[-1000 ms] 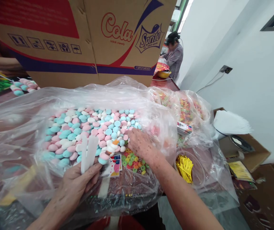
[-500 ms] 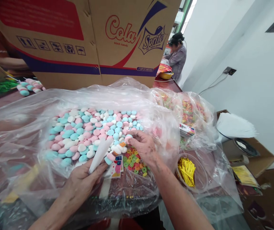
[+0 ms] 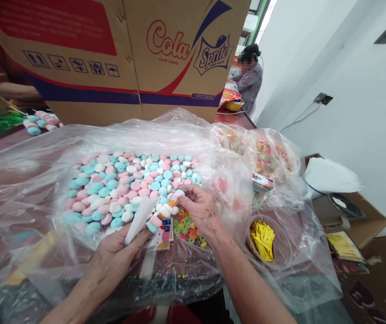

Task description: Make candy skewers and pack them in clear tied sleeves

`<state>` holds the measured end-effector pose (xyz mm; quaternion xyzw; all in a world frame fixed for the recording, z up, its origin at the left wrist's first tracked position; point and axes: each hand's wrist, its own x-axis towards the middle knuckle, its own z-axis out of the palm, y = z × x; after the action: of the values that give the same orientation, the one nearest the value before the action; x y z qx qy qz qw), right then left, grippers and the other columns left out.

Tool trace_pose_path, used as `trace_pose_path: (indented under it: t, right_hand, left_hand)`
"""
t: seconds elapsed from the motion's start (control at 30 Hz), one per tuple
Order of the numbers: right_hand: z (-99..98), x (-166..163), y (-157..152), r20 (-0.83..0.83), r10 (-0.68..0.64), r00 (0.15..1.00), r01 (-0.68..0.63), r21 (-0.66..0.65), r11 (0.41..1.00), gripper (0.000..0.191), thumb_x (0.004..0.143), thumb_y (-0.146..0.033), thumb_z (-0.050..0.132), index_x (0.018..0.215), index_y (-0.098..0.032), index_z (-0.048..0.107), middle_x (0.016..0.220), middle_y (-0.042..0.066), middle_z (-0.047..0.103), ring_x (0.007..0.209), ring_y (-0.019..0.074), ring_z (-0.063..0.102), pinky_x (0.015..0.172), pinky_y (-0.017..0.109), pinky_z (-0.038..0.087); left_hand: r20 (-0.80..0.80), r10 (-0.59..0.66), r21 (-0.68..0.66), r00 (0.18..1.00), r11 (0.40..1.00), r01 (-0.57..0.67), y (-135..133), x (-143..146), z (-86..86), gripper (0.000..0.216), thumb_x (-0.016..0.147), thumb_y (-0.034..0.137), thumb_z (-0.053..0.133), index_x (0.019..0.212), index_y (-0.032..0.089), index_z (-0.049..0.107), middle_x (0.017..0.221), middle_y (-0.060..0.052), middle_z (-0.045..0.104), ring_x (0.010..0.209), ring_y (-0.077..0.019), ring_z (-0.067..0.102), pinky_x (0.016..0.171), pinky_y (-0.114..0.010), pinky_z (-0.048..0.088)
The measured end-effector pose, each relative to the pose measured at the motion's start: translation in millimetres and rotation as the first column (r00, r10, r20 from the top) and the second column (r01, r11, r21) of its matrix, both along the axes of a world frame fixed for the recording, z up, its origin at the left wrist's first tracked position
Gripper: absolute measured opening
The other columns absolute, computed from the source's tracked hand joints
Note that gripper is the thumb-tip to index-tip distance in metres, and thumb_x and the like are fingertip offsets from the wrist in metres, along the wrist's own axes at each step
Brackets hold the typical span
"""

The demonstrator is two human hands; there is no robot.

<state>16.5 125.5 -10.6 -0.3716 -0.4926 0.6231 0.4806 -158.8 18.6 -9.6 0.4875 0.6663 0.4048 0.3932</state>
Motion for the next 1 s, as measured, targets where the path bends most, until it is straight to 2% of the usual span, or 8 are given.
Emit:
trace_pose_path:
  t: [0.2, 0.3, 0.4, 0.47, 0.63, 0.8, 0.9, 1.0]
  right_hand:
    - [1.5, -4.5, -5.3, 0.07, -0.016, 0.997, 0.011, 0.07, 0.998, 0.028, 0.076, -0.032, 0.072, 0.102, -0.024, 0.068, 0.109, 0.003, 0.071, 0.096, 0.0194, 0.067, 0.083, 0.033, 0.056]
    - [3.2, -2.4, -8.6, 0.184, -0.046, 0.982, 0.012, 0.181, 0.983, 0.027, 0.081, -0.032, 0.067, 0.107, -0.025, 0.068, 0.113, 0.003, 0.07, 0.101, 0.0198, 0.066, 0.089, 0.035, 0.054]
    - [2.5, 1.7, -9.2, 0.307, -0.147, 0.94, 0.04, 0.329, 0.943, 0.022, 0.088, -0.028, 0.057, 0.105, -0.025, 0.071, 0.112, 0.002, 0.07, 0.108, 0.0186, 0.063, 0.099, 0.035, 0.048]
    - [0.8, 3.7, -8.0, 0.33, -0.18, 0.927, 0.05, 0.367, 0.929, 0.022, 0.089, -0.025, 0.055, 0.104, -0.024, 0.072, 0.111, 0.002, 0.071, 0.108, 0.018, 0.063, 0.101, 0.035, 0.046]
    - [2.1, 4.4, -4.2, 0.223, -0.116, 0.968, 0.053, 0.271, 0.961, 0.023, 0.083, -0.025, 0.064, 0.103, -0.027, 0.074, 0.11, -0.001, 0.073, 0.106, 0.0182, 0.065, 0.098, 0.034, 0.049]
    - [7.3, 7.8, -2.5, 0.134, -0.047, 0.99, 0.031, 0.122, 0.992, 0.018, 0.077, -0.027, 0.07, 0.093, -0.03, 0.077, 0.1, -0.003, 0.075, 0.097, 0.0175, 0.068, 0.09, 0.032, 0.053]
    - [6.6, 9.9, -2.4, 0.129, -0.003, 0.992, -0.013, 0.126, 0.992, 0.019, 0.076, -0.028, 0.072, 0.095, -0.03, 0.077, 0.098, -0.002, 0.075, 0.093, 0.0173, 0.068, 0.086, 0.031, 0.054]
    - [7.9, 9.3, -4.0, 0.191, -0.037, 0.981, -0.005, 0.216, 0.976, 0.02, 0.078, -0.027, 0.071, 0.097, -0.028, 0.077, 0.098, -0.001, 0.075, 0.094, 0.0177, 0.068, 0.087, 0.032, 0.053]
  left_hand:
    - [-0.031, 0.005, -0.011, 1.0, 1.0, -0.005, 0.6, -0.3, 2.4, 0.03, 0.082, 0.047, 0.059, 0.072, 0.021, 0.069, 0.058, 0.002, 0.059, 0.054, -0.0149, 0.046, 0.048, -0.02, 0.033]
    - [-0.026, 0.022, -0.01, 0.999, 1.0, -0.022, 0.3, -0.2, 2.3, 0.029, 0.082, 0.046, 0.059, 0.076, 0.02, 0.071, 0.069, 0.0, 0.065, 0.063, -0.0169, 0.052, 0.054, -0.021, 0.037]
    - [0.007, 0.039, -0.011, 0.999, 0.999, -0.038, -0.9, 0.1, -0.5, 0.029, 0.081, 0.046, 0.061, 0.074, 0.02, 0.07, 0.065, 0.0, 0.064, 0.062, -0.0171, 0.052, 0.052, -0.021, 0.037]
    - [0.025, 0.043, -0.002, 0.999, 0.999, -0.043, -1.7, 0.3, -3.7, 0.029, 0.081, 0.046, 0.062, 0.073, 0.02, 0.07, 0.059, 0.001, 0.06, 0.059, -0.0165, 0.05, 0.049, -0.02, 0.035]
    - [0.047, 0.013, 0.002, 0.999, 1.0, -0.013, -2.2, 0.5, -10.8, 0.029, 0.082, 0.046, 0.061, 0.081, 0.019, 0.072, 0.049, 0.004, 0.05, 0.053, -0.0151, 0.048, 0.048, -0.02, 0.035]
    - [0.12, 0.04, 0.037, 0.992, 0.998, -0.045, -0.9, 1.8, -9.9, 0.029, 0.076, 0.047, 0.066, 0.066, 0.02, 0.069, 0.045, 0.003, 0.049, 0.056, -0.0178, 0.053, 0.048, -0.022, 0.039]
    - [0.145, 0.061, 0.065, 0.988, 0.995, -0.071, -0.9, 3.2, -9.1, 0.03, 0.075, 0.046, 0.068, 0.058, 0.021, 0.066, 0.044, 0.002, 0.049, 0.058, -0.019, 0.055, 0.048, -0.022, 0.042]
    - [0.154, 0.082, 0.075, 0.985, 0.993, -0.095, -1.8, 4.9, -11.1, 0.034, 0.073, 0.045, 0.069, 0.05, 0.021, 0.061, 0.042, 0.002, 0.047, 0.058, -0.0197, 0.056, 0.048, -0.023, 0.043]
